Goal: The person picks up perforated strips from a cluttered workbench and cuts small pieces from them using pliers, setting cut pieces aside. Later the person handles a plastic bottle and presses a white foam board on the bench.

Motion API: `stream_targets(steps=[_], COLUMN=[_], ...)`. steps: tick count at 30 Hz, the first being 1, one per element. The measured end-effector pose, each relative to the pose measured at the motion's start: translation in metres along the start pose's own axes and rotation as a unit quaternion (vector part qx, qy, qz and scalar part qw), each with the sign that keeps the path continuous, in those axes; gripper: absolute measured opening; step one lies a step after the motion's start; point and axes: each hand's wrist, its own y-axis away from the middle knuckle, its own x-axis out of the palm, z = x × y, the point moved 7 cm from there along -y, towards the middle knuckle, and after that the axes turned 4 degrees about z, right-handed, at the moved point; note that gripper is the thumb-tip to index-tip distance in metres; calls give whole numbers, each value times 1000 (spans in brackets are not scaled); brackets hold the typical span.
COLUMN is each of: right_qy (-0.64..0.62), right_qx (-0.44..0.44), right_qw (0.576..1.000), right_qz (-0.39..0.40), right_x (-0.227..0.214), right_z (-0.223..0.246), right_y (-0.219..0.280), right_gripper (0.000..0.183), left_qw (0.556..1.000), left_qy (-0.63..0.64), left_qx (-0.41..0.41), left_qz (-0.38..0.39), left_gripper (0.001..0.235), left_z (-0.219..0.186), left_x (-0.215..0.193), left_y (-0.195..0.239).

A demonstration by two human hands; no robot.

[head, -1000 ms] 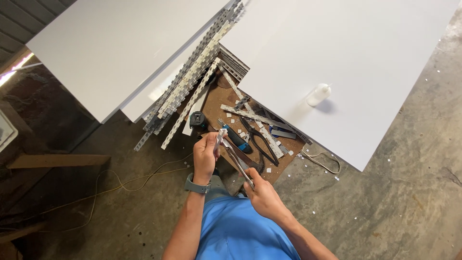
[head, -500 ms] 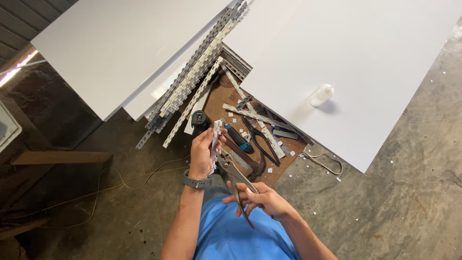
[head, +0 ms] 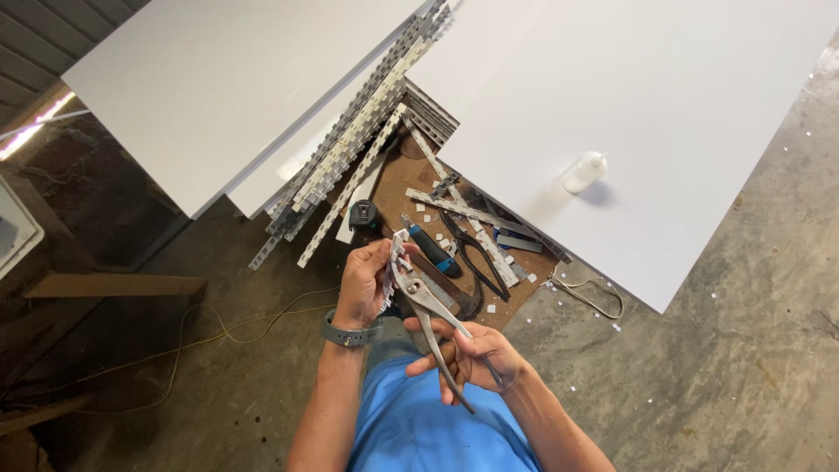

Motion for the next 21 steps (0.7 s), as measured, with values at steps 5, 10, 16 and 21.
stream_targets(steps=[5, 10, 16, 21], right_qy=[-32, -42, -79, -124], right_qx=[0, 5, 29, 29], right_qw=[999, 999, 995, 989], right_qz=[30, 31, 59, 71], right_x=[-1, 4, 9, 28], right_z=[0, 3, -2, -2], right_y=[2, 1, 2, -2], right_gripper=[85, 85, 82, 85], left_qw=[998, 997, 989, 983], left_qy=[-62, -68, -141, -176], left_qx=[-10, -11, -19, -8], left_qz=[20, 33, 35, 56], left_gripper=[42, 39, 41, 39], left_z=[-5, -2, -15, -26], left_x=[5, 2, 10, 14], left_y=[1, -6, -5, 5])
